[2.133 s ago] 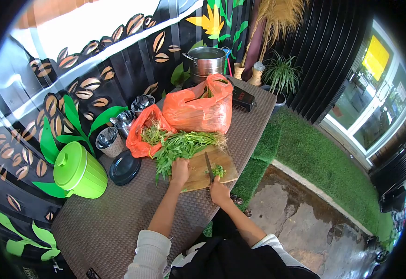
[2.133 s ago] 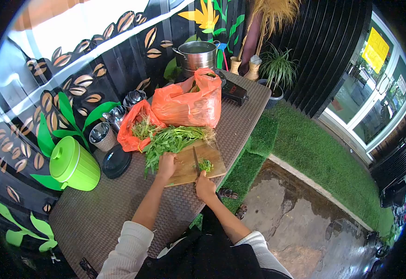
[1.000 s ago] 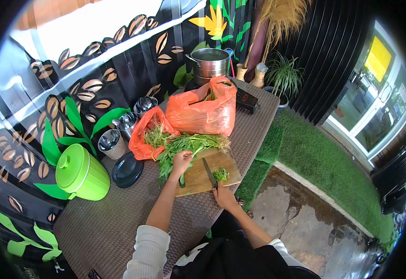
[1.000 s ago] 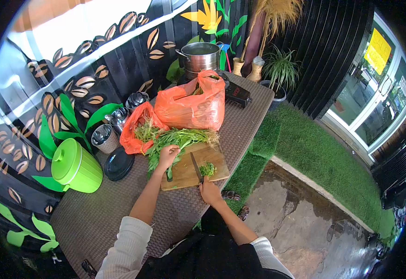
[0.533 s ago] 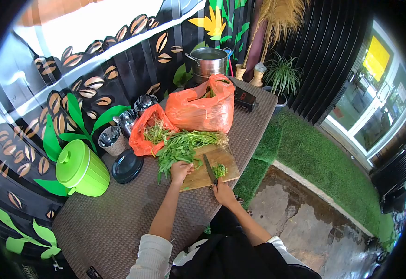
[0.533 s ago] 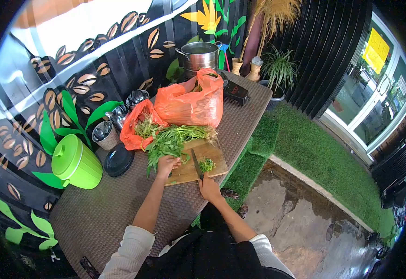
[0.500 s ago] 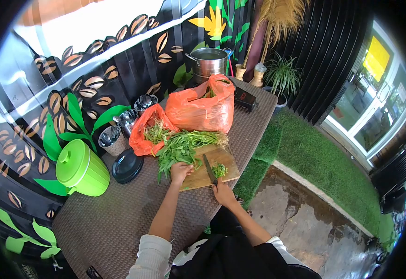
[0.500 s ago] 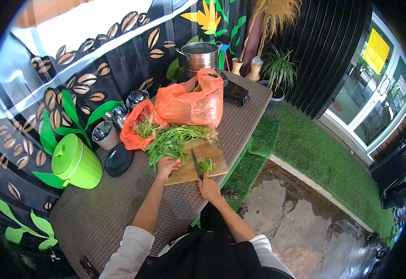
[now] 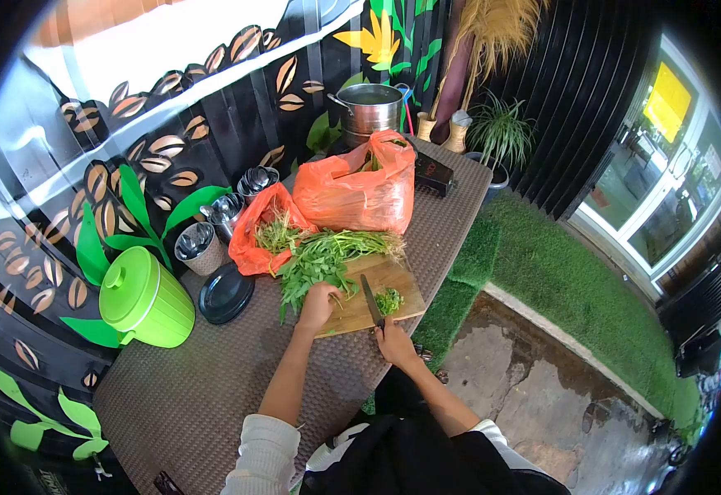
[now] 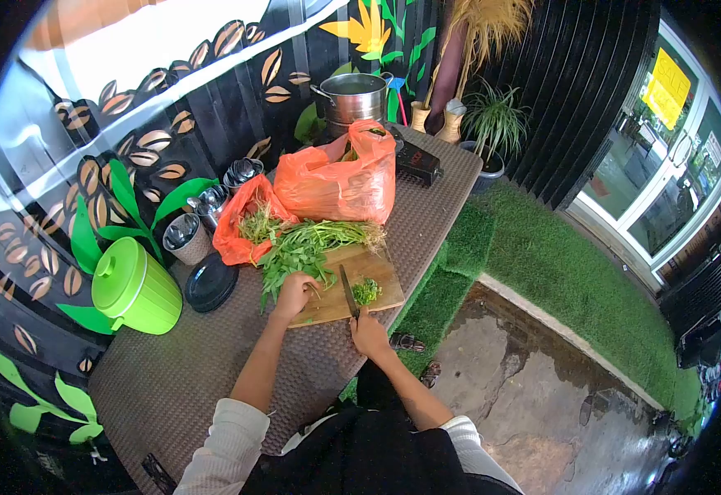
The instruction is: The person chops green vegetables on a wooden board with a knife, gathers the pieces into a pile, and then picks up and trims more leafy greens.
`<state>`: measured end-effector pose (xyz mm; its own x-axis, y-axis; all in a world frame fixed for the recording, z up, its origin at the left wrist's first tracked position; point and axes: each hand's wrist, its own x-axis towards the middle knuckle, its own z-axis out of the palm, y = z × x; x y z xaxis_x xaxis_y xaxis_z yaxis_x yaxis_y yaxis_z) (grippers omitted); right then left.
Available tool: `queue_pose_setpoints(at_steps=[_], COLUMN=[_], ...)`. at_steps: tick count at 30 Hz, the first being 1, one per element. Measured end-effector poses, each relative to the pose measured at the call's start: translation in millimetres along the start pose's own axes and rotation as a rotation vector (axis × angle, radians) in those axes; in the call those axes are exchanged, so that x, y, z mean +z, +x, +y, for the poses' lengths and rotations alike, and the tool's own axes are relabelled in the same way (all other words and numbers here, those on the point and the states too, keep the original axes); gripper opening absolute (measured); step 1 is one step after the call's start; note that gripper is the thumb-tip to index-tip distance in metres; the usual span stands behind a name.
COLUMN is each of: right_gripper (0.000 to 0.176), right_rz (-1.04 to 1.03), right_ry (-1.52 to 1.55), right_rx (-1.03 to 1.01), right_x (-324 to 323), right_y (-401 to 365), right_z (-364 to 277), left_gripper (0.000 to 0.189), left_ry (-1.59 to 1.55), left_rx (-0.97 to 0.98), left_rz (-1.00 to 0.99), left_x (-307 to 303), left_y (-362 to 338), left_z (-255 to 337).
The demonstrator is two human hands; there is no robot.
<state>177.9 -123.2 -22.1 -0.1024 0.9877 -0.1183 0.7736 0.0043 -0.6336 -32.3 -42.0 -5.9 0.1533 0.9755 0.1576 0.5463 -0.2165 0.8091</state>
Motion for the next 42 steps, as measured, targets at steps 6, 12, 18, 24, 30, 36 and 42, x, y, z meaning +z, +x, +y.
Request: queue_pose_setpoints(at_steps=[6,12,18,24,30,36,42], right_gripper=[0.034,0.036,0.033,0.031,0.035,0.031,0.033], right_rz=[-0.003,0.028,-0.014,-0.002,-0.004,0.098,0.094], right_ry=[0.003,-0.039,-0.051,-0.044,-0.137,-0.152,-0.203], right_rx=[0.012,0.04,-0.09,-0.056,0.001,0.074,0.032], right_x=[-2,6,23,10,-6,-18,-11], right_y=[0,4,13,4,-8,8,2], right_z=[-1,-19,-46,-30,-7,-2,-4], left_gripper=[0.014,0.005,0.008,0.008,0.01,0.009,0.011], left_ry=[0.423,0.262,0.08,0.178,0.037,-0.018,0.131], left_rx=[0.24,0.206,0.256,0.511,0.213,0.162,0.096], left_rz=[-0.094,0.04,0.492,0.583,0.019,-0.045,0.105], left_x=[4,-14,-28,-35,5,49,69], left_y=[4,2,17,17,5,-6,-12], left_z=[-18,22,37,52,30,9,11])
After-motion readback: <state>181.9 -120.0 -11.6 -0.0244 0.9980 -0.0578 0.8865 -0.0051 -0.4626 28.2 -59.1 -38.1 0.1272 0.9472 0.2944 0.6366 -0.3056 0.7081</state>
